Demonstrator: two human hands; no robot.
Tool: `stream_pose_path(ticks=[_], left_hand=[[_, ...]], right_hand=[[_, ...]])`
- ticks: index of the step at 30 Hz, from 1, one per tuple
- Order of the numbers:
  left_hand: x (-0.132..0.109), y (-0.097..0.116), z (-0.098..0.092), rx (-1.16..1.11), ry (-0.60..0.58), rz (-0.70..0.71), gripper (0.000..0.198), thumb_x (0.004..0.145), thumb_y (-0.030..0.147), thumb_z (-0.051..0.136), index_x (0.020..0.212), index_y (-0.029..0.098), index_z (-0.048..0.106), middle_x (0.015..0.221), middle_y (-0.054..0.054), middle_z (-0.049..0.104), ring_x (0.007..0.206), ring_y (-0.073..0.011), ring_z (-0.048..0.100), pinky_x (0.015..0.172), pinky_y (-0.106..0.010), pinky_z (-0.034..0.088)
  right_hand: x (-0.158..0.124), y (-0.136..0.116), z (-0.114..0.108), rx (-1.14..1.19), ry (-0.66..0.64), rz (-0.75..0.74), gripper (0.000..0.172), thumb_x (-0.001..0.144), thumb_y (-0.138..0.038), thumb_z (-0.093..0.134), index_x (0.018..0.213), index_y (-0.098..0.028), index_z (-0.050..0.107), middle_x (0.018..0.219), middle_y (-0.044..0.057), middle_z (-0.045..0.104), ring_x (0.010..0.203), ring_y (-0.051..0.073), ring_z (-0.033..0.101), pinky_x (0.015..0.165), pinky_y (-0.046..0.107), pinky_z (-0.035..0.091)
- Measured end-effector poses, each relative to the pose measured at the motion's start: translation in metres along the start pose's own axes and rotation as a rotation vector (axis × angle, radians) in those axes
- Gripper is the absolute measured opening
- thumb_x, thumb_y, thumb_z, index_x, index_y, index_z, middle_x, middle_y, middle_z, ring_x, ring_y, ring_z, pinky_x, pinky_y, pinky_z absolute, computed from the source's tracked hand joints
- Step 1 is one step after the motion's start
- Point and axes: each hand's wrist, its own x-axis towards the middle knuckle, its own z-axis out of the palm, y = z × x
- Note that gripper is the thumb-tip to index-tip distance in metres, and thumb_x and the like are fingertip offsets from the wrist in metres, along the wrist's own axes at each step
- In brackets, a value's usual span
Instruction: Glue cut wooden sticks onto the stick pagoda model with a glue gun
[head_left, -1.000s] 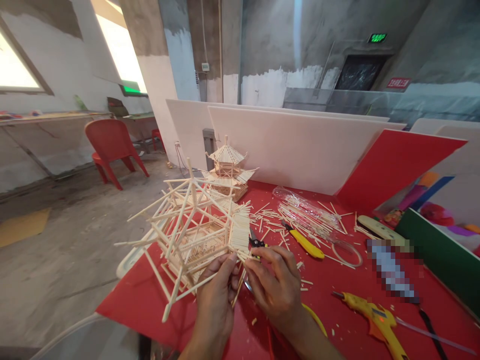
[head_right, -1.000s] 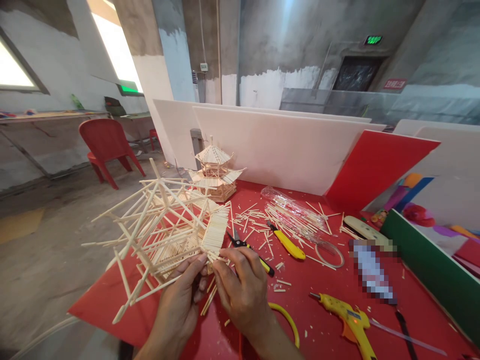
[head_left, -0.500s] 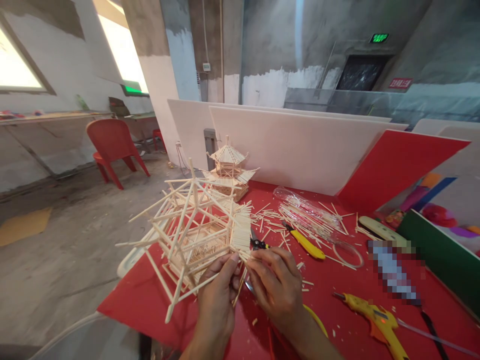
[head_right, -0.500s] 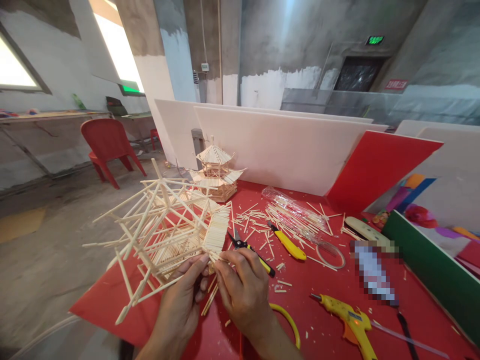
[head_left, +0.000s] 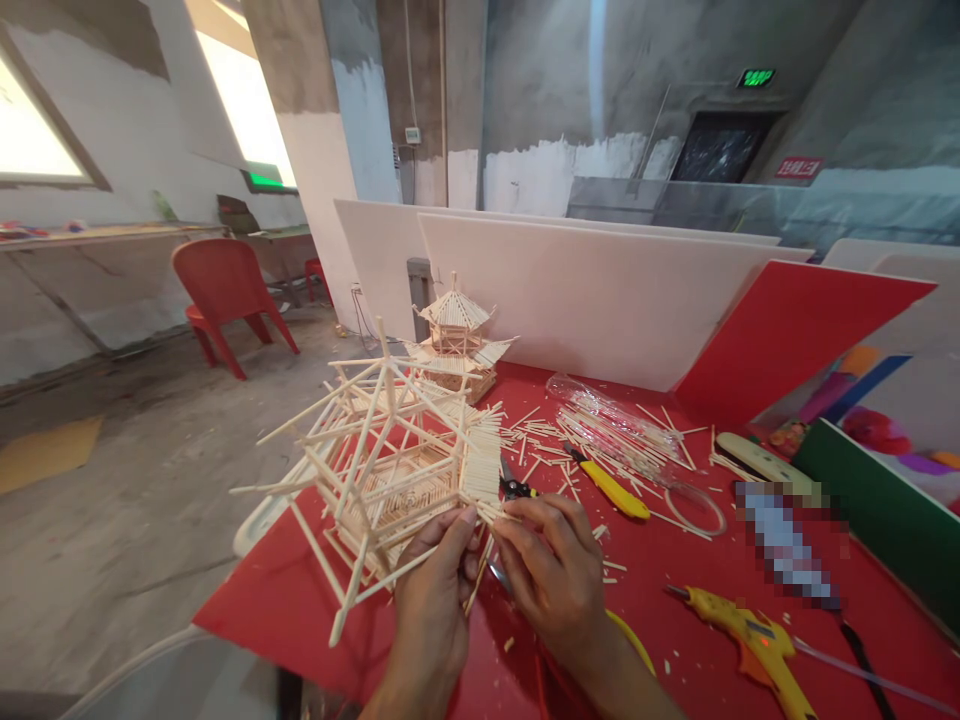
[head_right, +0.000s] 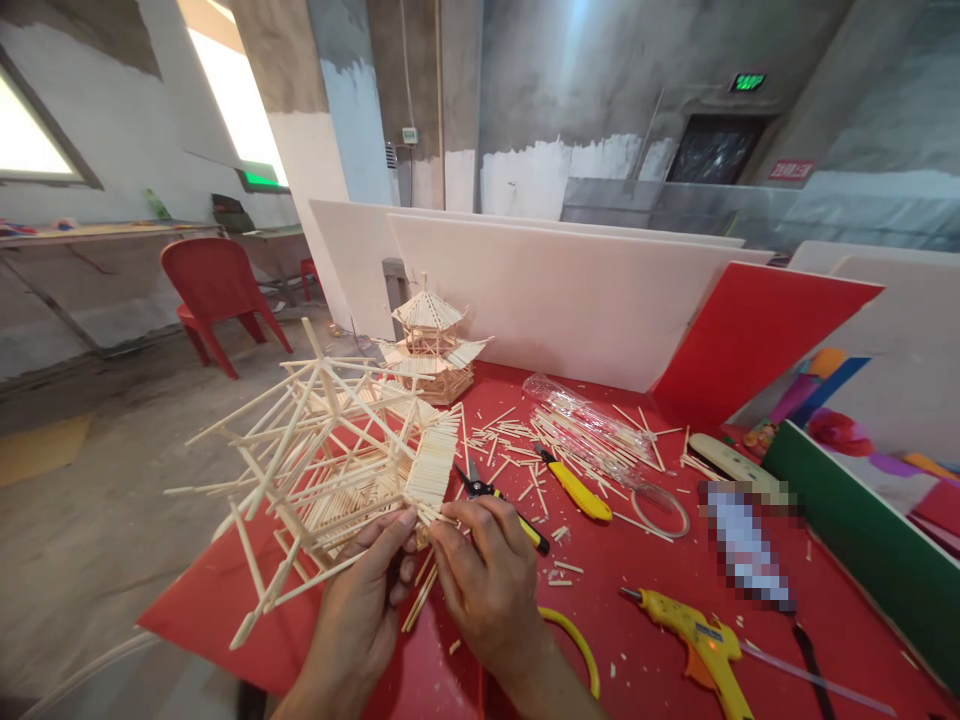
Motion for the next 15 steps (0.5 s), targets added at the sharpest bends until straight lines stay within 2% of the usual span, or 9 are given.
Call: stream_pose_path(ticks=[15], left_hand=[[0.0004,-0.0012,-0.0038,-0.002,-0.007,-0.002,0.037,0.046,0.031,0.093,0.069,0.014,0.069,0.051,0.004,0.059,0.040,-0.0032,0.044,0.037,-0.012,0.028]], right_hand=[[-0.0026,0.0017,0.0018,0.011,-0.002,-0.008,0.024,0.087,-0.007,0.064,0.109,-0.017,0.067,0.109,0.010,0.064,0.103,0.023,0.054,0.088,0.041,0.052]])
